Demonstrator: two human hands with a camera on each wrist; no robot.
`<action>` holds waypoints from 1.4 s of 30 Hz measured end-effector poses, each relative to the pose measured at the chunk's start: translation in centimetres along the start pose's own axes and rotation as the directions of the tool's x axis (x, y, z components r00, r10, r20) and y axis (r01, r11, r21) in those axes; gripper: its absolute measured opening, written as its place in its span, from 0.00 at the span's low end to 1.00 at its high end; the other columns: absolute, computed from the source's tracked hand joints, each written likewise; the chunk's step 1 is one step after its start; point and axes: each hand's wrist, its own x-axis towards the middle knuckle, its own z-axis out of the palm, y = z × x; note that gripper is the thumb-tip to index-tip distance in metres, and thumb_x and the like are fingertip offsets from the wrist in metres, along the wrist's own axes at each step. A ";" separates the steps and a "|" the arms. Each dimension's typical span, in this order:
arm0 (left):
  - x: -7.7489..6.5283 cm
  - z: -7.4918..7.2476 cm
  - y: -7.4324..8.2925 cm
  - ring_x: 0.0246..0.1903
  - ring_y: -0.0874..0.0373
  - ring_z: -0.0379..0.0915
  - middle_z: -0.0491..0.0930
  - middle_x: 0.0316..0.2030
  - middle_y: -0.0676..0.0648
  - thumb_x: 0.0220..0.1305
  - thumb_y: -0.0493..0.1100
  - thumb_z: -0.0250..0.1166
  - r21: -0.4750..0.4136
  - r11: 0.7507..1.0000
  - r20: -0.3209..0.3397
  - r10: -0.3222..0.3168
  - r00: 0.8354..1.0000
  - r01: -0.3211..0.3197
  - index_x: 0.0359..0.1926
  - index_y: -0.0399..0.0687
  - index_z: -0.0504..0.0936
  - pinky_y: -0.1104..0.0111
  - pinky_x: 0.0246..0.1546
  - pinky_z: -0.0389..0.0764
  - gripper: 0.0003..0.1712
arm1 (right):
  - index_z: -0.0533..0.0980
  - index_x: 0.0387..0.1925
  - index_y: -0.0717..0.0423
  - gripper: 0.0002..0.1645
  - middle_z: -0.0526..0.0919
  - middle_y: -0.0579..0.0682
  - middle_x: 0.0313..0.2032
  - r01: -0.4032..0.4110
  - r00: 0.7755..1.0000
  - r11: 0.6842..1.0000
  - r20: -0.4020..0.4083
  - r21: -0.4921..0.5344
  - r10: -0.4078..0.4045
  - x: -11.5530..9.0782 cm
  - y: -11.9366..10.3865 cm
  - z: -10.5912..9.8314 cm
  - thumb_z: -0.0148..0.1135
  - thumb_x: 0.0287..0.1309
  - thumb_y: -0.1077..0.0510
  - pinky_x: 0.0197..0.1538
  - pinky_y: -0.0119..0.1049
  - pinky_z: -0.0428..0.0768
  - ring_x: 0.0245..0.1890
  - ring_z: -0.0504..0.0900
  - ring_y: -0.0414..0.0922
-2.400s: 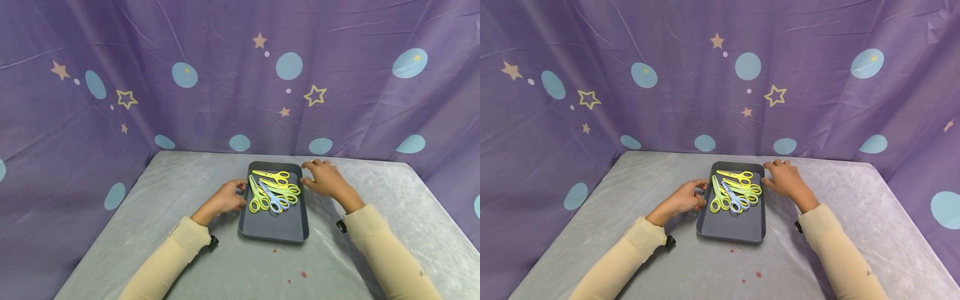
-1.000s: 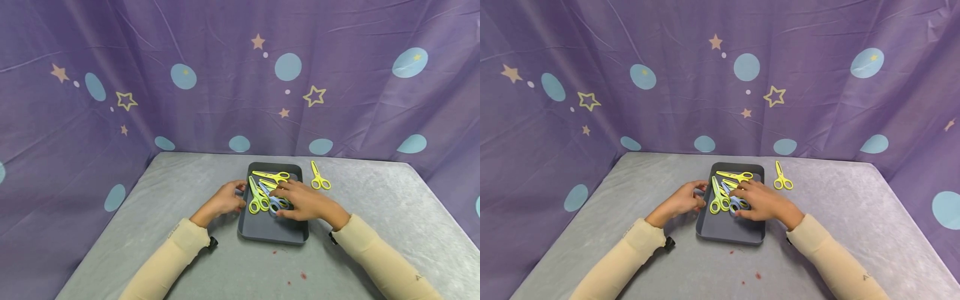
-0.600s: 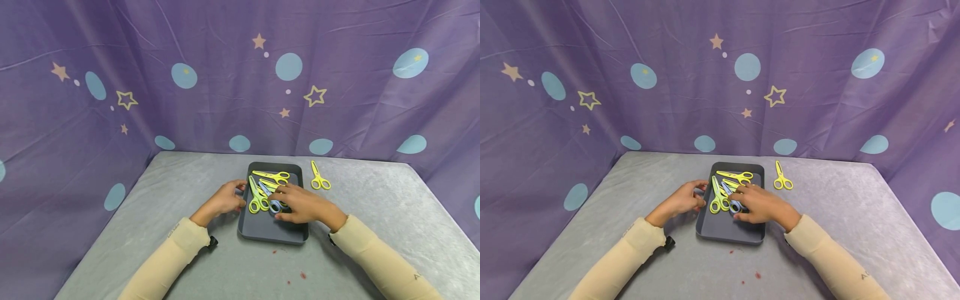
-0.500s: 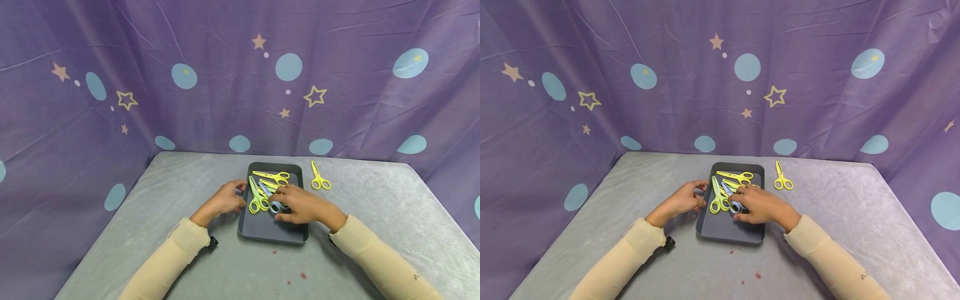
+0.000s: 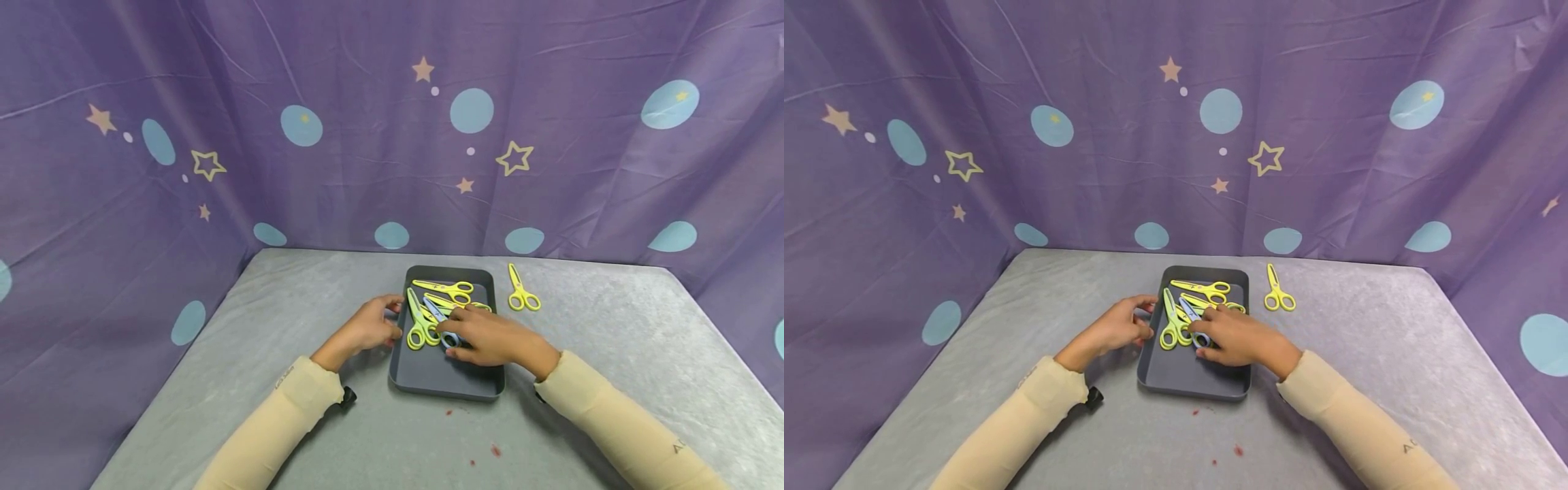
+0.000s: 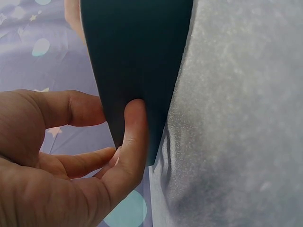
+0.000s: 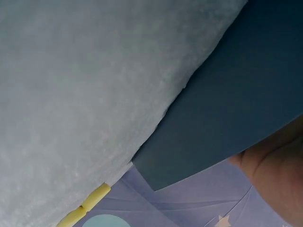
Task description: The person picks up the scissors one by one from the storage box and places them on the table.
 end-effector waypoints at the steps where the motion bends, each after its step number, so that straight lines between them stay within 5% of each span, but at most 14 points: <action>1: 0.0 0.0 0.0 0.32 0.51 0.82 0.71 0.63 0.37 0.57 0.24 0.64 -0.002 1.000 0.000 0.000 1.000 0.000 0.75 0.36 0.64 0.62 0.31 0.87 0.43 | 0.79 0.61 0.47 0.24 0.77 0.48 0.48 -0.001 1.000 1.000 -0.001 -0.007 0.001 0.0 0.0 0.0 0.66 0.67 0.44 0.53 0.53 0.78 0.46 0.76 0.49; 13: 0.0 0.0 0.1 0.30 0.52 0.82 0.72 0.62 0.37 0.57 0.25 0.65 0.001 1.000 -0.003 0.000 1.000 0.000 0.75 0.37 0.65 0.60 0.31 0.87 0.43 | 0.80 0.58 0.42 0.23 0.78 0.49 0.44 0.024 0.999 0.996 -0.027 -0.083 -0.026 0.4 0.0 0.3 0.71 0.61 0.48 0.40 0.48 0.77 0.41 0.75 0.49; 42: -0.2 -0.1 0.3 0.30 0.53 0.82 0.71 0.64 0.36 0.58 0.25 0.65 -0.002 1.000 0.006 -0.010 1.000 0.010 0.75 0.38 0.65 0.61 0.31 0.87 0.43 | 0.83 0.53 0.49 0.22 0.78 0.56 0.50 0.027 0.995 0.997 -0.096 -0.072 -0.034 0.0 -0.2 -0.5 0.74 0.55 0.57 0.48 0.49 0.78 0.45 0.74 0.52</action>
